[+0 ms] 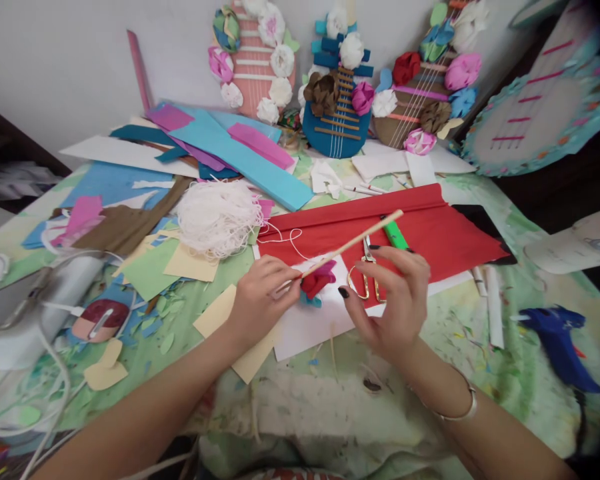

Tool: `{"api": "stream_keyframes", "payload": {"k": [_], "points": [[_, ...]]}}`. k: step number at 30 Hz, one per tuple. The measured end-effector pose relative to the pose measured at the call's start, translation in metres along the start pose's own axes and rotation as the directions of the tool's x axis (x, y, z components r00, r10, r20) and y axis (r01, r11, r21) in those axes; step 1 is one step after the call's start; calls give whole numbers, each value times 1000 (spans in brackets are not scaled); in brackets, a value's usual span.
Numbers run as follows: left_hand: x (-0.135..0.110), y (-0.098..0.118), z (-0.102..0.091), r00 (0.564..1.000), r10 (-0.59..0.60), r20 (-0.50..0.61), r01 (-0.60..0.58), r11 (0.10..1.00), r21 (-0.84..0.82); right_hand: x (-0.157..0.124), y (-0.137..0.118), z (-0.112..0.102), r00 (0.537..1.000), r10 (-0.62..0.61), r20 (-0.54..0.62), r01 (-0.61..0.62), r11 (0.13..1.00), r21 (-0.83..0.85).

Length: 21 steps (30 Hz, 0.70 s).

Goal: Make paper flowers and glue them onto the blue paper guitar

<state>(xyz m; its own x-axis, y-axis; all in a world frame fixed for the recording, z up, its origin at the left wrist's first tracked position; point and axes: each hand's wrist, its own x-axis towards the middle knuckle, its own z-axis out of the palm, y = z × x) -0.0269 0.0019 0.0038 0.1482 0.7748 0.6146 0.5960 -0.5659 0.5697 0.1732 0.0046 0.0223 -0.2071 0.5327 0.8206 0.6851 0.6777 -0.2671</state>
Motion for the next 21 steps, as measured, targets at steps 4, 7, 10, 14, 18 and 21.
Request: {"api": "stream_keyframes", "payload": {"k": [4, 7, 10, 14, 18, 21], "points": [[1, -3, 0, 983, -179, 49, 185, 961, -206, -4, 20, 14, 913, 264, 312, -386, 808, 444], [0, -5, 0, 943, -301, 140, 331, 890, -313, -5, 32, 27, 759, 172, 628, -625, 463, 628], [0, -6, -1, 895, -382, 231, 442, 833, -333, -6, 36, 37, 680, 46, 732, -718, 242, 653], [4, -5, -4, 852, -411, 324, 512, 782, -356, -10, 32, 44, 645, 15, 764, -760, 109, 640], [6, -5, -4, 832, -443, 333, 548, 746, -378, -10, 29, 43, 601, 31, 799, -796, 105, 595], [5, -7, -2, 832, -450, 323, 551, 735, -395, -7, 27, 38, 605, 91, 791, -795, 128, 593]]}}
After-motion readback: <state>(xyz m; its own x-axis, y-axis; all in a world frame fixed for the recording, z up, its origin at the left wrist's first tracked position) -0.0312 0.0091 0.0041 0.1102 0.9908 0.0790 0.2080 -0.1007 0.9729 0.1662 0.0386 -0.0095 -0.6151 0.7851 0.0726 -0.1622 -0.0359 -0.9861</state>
